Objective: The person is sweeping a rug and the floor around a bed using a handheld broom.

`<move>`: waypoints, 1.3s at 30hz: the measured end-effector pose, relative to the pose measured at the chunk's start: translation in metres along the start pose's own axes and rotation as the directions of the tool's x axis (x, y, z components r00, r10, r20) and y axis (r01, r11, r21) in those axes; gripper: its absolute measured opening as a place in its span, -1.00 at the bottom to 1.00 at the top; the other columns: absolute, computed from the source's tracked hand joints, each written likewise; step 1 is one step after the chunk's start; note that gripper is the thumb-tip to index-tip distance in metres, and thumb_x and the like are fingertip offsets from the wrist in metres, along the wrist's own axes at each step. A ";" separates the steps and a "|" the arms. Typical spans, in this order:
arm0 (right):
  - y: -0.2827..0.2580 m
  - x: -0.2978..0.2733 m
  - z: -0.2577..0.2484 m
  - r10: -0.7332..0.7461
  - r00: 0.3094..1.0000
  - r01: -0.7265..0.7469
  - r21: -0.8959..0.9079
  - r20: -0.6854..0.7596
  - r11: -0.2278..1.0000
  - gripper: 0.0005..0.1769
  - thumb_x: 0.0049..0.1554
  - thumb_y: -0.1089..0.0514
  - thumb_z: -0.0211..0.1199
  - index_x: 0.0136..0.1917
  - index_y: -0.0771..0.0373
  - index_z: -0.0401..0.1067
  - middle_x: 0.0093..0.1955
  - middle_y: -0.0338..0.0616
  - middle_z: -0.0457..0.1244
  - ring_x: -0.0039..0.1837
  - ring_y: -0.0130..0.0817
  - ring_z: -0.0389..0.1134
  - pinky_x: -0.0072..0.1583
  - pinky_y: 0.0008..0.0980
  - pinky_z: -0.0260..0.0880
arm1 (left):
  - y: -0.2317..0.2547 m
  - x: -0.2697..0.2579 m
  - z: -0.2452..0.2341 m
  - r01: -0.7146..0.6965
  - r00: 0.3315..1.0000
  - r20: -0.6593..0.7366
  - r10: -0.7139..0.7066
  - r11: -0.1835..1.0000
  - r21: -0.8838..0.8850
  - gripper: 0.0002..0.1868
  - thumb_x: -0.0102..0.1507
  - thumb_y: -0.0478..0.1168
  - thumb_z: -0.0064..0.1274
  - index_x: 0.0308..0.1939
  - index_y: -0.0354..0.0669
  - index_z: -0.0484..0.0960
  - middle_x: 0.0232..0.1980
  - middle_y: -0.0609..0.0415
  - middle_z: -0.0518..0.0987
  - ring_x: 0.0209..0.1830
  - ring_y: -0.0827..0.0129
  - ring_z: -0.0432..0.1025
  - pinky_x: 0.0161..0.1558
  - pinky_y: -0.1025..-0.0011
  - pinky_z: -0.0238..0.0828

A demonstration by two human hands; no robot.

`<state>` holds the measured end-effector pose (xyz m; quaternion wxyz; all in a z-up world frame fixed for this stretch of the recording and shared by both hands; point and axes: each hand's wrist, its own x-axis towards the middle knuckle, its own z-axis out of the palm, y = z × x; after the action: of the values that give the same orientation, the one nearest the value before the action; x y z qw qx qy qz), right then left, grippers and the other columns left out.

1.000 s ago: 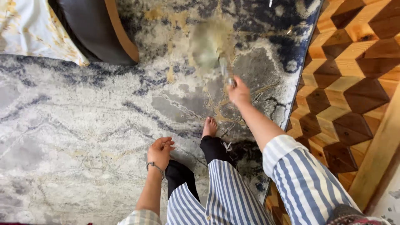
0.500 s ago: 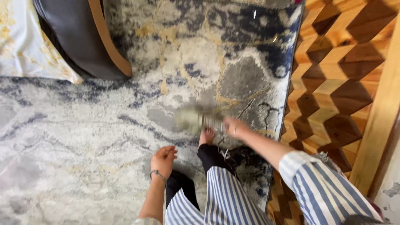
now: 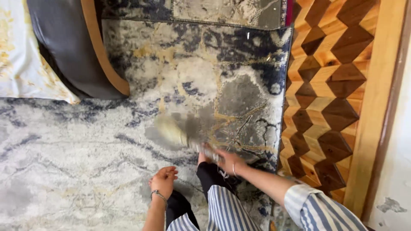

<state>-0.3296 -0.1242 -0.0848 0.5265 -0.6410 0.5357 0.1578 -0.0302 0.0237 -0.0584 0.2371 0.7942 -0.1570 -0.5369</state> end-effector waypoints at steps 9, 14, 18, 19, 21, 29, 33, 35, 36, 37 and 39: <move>0.004 0.112 -0.040 0.228 0.970 -0.211 -0.177 0.081 0.961 -0.71 0.10 0.03 0.22 0.10 0.09 0.36 0.08 -0.04 0.36 0.12 -0.04 0.42 0.05 -0.02 0.38 | 0.015 0.011 0.004 -0.008 0.999 0.050 0.008 1.000 0.009 -0.79 0.33 -0.33 0.02 -0.01 -0.30 0.68 -0.17 -0.05 0.76 -0.24 0.36 0.66 -0.17 0.42 0.57; -0.057 0.164 -0.082 0.344 0.734 -0.215 0.280 -0.586 0.936 -0.37 0.25 0.01 0.14 0.54 0.07 0.12 0.04 0.13 0.39 0.01 0.05 0.43 0.01 -0.04 0.42 | 0.043 0.004 -0.014 -0.001 0.998 0.057 0.000 1.000 0.017 -0.74 0.29 -0.43 -0.04 0.02 -0.29 0.67 -0.14 0.00 0.76 -0.21 0.37 0.64 -0.13 0.42 0.58; -0.127 0.079 -0.095 0.462 0.794 -0.274 0.445 -0.396 0.853 -0.25 0.28 -0.06 0.02 0.68 -0.07 -0.10 -0.10 0.13 0.41 -0.10 0.08 0.47 -0.07 0.04 0.43 | 0.047 0.014 -0.024 -0.036 0.995 0.091 0.037 0.999 -0.021 -0.74 0.30 -0.40 -0.06 0.01 -0.26 0.66 -0.13 0.02 0.76 -0.19 0.39 0.66 -0.13 0.43 0.59; -0.109 0.073 -0.074 0.356 0.891 -0.274 0.291 -0.282 0.917 -0.23 0.25 -0.08 0.06 0.66 -0.13 -0.08 -0.06 0.11 0.41 -0.06 0.07 0.47 -0.01 0.00 0.44 | 0.050 0.019 -0.025 -0.012 0.996 0.090 0.008 0.999 0.047 -0.75 0.30 -0.37 -0.04 0.02 -0.23 0.67 -0.14 0.03 0.76 -0.19 0.38 0.66 -0.12 0.43 0.59; -0.075 0.063 -0.022 0.263 0.956 -0.245 0.138 -0.130 0.960 -0.22 0.21 -0.10 0.11 0.64 -0.19 -0.06 -0.02 0.08 0.41 -0.02 0.06 0.47 0.04 -0.04 0.46 | 0.054 0.020 -0.036 0.020 0.996 0.083 -0.031 0.992 0.121 -0.75 0.31 -0.35 -0.03 0.02 -0.20 0.68 -0.14 0.04 0.76 -0.20 0.37 0.67 -0.12 0.44 0.59; -0.071 0.107 -0.022 0.229 0.967 -0.243 -0.141 -0.113 0.960 -0.67 0.09 -0.05 0.22 0.12 -0.02 0.49 0.04 0.07 0.40 0.14 0.09 0.42 0.14 0.02 0.42 | 0.097 0.078 -0.084 -0.081 0.985 0.157 0.064 0.991 0.104 -0.76 0.32 -0.31 -0.02 0.00 -0.22 0.70 -0.16 0.04 0.77 -0.24 0.40 0.65 -0.18 0.43 0.56; -0.119 0.154 -0.076 0.426 0.852 -0.447 0.001 -0.304 0.895 -0.62 0.07 0.01 0.22 0.16 0.08 0.40 -0.02 0.15 0.39 0.07 0.17 0.41 0.06 0.07 0.39 | 0.130 0.119 -0.133 -0.047 0.976 0.216 0.015 0.989 0.143 -0.74 0.32 -0.30 -0.02 0.04 -0.21 0.69 -0.15 0.05 0.76 -0.23 0.44 0.63 -0.22 0.45 0.54; -0.162 0.160 -0.082 0.421 0.712 -0.332 0.259 -0.562 0.907 -0.66 0.23 0.00 0.12 0.24 0.10 0.36 -0.04 0.17 0.39 0.00 0.25 0.39 0.02 0.14 0.34 | 0.137 0.141 -0.175 -0.221 0.968 0.179 0.177 0.937 0.269 -0.73 0.34 -0.29 -0.01 0.07 -0.22 0.70 -0.17 0.02 0.76 -0.23 0.44 0.65 -0.17 0.53 0.54; -0.183 0.160 -0.071 0.427 0.713 -0.332 0.269 -0.557 0.904 -0.66 0.23 0.00 0.12 0.24 0.10 0.36 -0.04 0.17 0.39 0.00 0.25 0.39 0.02 0.14 0.34 | 0.143 0.153 -0.195 -0.220 0.968 0.180 0.174 0.935 0.279 -0.73 0.34 -0.29 -0.01 0.07 -0.22 0.70 -0.17 0.02 0.76 -0.23 0.44 0.65 -0.17 0.53 0.54; -0.204 0.160 -0.060 0.477 0.662 -0.238 0.441 -0.578 0.865 -0.63 0.19 0.02 0.15 0.25 0.11 0.33 -0.09 0.13 0.39 -0.05 0.15 0.42 0.00 0.06 0.38 | 0.148 0.165 -0.215 -0.207 0.962 0.212 0.171 0.965 0.162 -0.71 0.36 -0.31 -0.08 0.09 -0.23 0.67 -0.13 0.02 0.76 -0.24 0.42 0.64 -0.20 0.49 0.54; -0.226 0.162 -0.048 0.527 0.594 -0.115 0.584 -0.608 0.804 -0.58 0.14 0.03 0.18 0.25 0.13 0.31 -0.15 0.09 0.40 -0.10 0.04 0.46 -0.02 -0.02 0.41 | 0.161 0.199 -0.242 -0.209 0.947 0.255 0.195 0.978 0.026 -0.68 0.37 -0.34 -0.15 0.12 -0.24 0.64 -0.09 0.02 0.75 -0.24 0.39 0.64 -0.22 0.46 0.54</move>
<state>-0.0936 -0.2780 -0.0754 0.3626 -0.3813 0.8345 -0.1635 0.2699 -0.1613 -0.0499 0.2482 0.7055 -0.2803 -0.6018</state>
